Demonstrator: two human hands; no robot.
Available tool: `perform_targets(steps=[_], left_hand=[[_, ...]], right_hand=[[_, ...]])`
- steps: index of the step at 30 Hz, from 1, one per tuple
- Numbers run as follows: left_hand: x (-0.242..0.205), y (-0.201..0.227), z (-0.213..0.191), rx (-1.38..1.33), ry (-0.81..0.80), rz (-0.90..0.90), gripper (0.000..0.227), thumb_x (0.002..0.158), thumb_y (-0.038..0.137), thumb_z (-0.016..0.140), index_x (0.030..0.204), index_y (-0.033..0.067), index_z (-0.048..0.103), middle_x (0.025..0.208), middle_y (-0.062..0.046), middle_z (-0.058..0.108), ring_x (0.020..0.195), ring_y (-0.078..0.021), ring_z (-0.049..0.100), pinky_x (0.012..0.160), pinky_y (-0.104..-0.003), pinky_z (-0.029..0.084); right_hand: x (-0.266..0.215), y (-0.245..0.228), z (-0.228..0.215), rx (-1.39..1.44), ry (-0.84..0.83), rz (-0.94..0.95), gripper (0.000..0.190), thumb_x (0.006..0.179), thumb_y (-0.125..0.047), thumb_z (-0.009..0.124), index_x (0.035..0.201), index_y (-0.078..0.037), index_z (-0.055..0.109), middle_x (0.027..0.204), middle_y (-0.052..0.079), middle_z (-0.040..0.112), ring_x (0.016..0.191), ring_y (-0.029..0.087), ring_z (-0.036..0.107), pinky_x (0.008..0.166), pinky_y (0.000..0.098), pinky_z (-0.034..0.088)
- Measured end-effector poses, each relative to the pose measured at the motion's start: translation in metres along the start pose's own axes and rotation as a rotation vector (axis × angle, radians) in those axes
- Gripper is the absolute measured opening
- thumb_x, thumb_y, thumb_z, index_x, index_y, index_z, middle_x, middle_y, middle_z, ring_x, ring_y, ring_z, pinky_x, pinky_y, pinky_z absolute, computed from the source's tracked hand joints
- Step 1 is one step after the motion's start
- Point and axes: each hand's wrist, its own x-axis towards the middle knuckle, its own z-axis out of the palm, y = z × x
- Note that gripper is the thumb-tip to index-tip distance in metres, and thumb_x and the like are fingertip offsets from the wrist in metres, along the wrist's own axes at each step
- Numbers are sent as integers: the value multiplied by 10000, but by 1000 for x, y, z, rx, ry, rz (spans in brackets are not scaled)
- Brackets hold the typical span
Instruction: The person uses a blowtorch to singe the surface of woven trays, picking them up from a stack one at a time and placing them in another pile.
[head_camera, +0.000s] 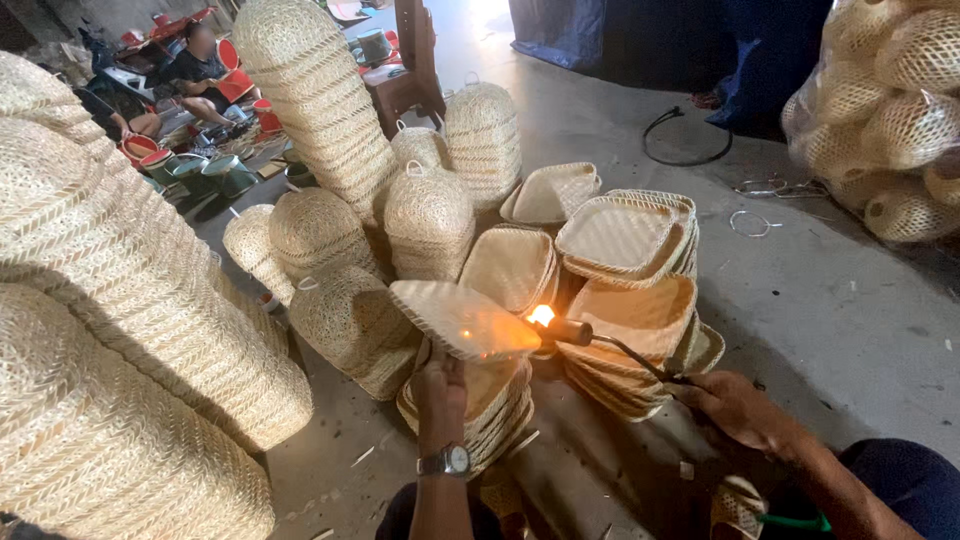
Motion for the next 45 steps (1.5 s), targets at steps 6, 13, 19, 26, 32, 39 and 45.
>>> perform_targets(steps=[6,13,19,26,32,39,45], left_hand=[[-5,16,-6,473,-152,232,372,1009,110,580,1368,24,617,1236,-89,718,1053,-158,697,905,-266,582],[0,24,-12,100,-482,103,384,995,79,544,1358,-40,578,1347,-102,656,1168,-133,678,990,-264,583],[15,13,-27,869,-306,273,353,1078,90,568,1395,-4,690,1180,-202,755,895,-173,541,773,-288,468],[-5,26,-11,809,-474,189,388,1012,184,556,1355,28,648,1243,-88,748,1079,-136,700,944,-267,554],[-25,44,2,876,-370,194,394,981,250,589,1292,34,700,1169,-93,783,1012,-147,737,893,-279,585],[-1,45,-28,790,-329,200,316,983,213,629,1205,28,758,1102,-104,792,950,-148,723,852,-279,584],[36,43,-65,458,-399,199,239,987,129,617,1150,22,756,1140,-109,780,1008,-170,714,934,-286,565]], right_hand=[[-15,-24,4,-6,-47,13,397,999,-415,513,1106,-111,746,575,20,567,467,141,499,473,323,442],[-11,-39,-1,46,-53,4,442,983,-431,493,1255,-118,645,640,28,604,458,129,542,406,318,513],[-7,-68,-13,-70,-25,2,478,1011,-434,481,1366,-140,605,723,39,634,494,108,541,407,287,499],[2,-98,-38,-221,66,-201,515,973,-463,487,1382,-194,645,752,15,714,520,95,567,452,265,543],[3,-130,-77,-244,14,-173,494,993,-452,478,1360,-188,676,706,37,684,493,122,559,440,291,540],[-21,-163,-106,-244,80,-15,421,970,-479,584,1254,-203,726,611,12,626,442,125,526,390,317,450],[-24,-148,-128,-299,83,-14,457,999,-502,555,1077,-106,767,542,31,583,384,135,512,348,336,433]])
